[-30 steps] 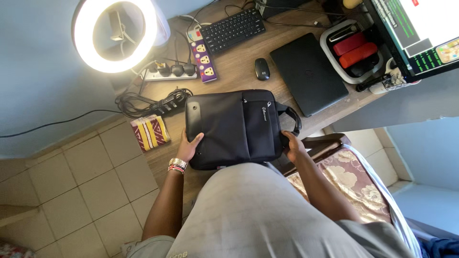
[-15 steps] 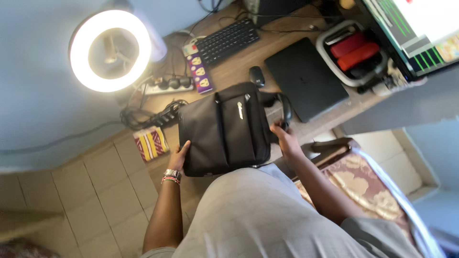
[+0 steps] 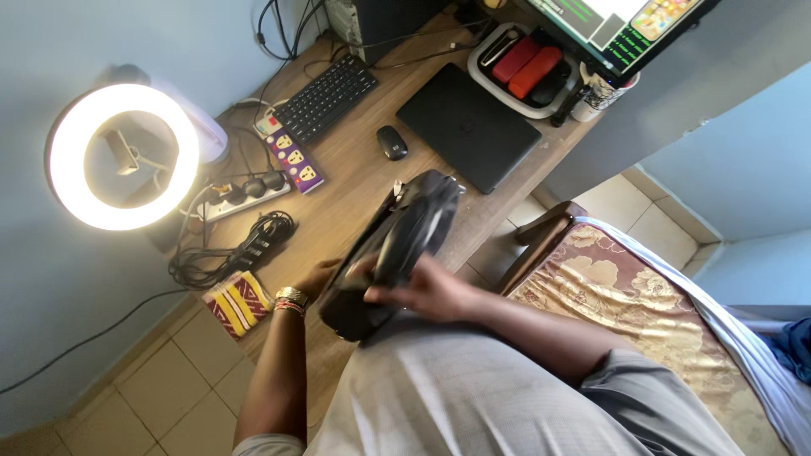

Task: The person places a laptop on a desk, then removes a flashlight, a water bottle, and a black bag from a suitcase. They place the flashlight and water bottle on the desk, then open the bag and remove several notebooks and papers, stacking them on the desk.

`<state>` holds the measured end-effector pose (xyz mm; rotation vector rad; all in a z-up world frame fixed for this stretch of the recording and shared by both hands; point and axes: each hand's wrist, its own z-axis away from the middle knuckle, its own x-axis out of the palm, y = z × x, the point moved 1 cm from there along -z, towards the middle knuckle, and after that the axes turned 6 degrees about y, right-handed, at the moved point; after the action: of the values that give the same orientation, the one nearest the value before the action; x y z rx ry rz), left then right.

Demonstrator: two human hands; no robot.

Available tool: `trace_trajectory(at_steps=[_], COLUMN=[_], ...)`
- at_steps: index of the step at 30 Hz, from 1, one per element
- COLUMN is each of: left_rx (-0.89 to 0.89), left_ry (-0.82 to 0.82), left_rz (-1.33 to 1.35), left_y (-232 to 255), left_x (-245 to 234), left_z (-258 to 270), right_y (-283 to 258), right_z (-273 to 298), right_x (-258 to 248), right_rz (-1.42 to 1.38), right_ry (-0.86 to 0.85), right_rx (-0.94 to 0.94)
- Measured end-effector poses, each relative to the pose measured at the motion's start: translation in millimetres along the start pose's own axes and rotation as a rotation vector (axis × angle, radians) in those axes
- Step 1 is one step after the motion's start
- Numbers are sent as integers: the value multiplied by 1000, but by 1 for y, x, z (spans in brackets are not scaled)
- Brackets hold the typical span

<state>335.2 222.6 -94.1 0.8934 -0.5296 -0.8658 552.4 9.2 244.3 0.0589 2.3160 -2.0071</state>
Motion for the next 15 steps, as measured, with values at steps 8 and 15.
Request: trace_trajectory(at_steps=[8, 15], left_rx=[471, 702], left_ry=[106, 560], left_rz=[7, -487], left_y=[205, 288], left_x=[37, 118], left_z=[151, 215], right_y=[30, 39], right_z=[-31, -44], right_x=[3, -7], right_rz=[-413, -518], right_ry=[-199, -418], right_rx=[180, 109])
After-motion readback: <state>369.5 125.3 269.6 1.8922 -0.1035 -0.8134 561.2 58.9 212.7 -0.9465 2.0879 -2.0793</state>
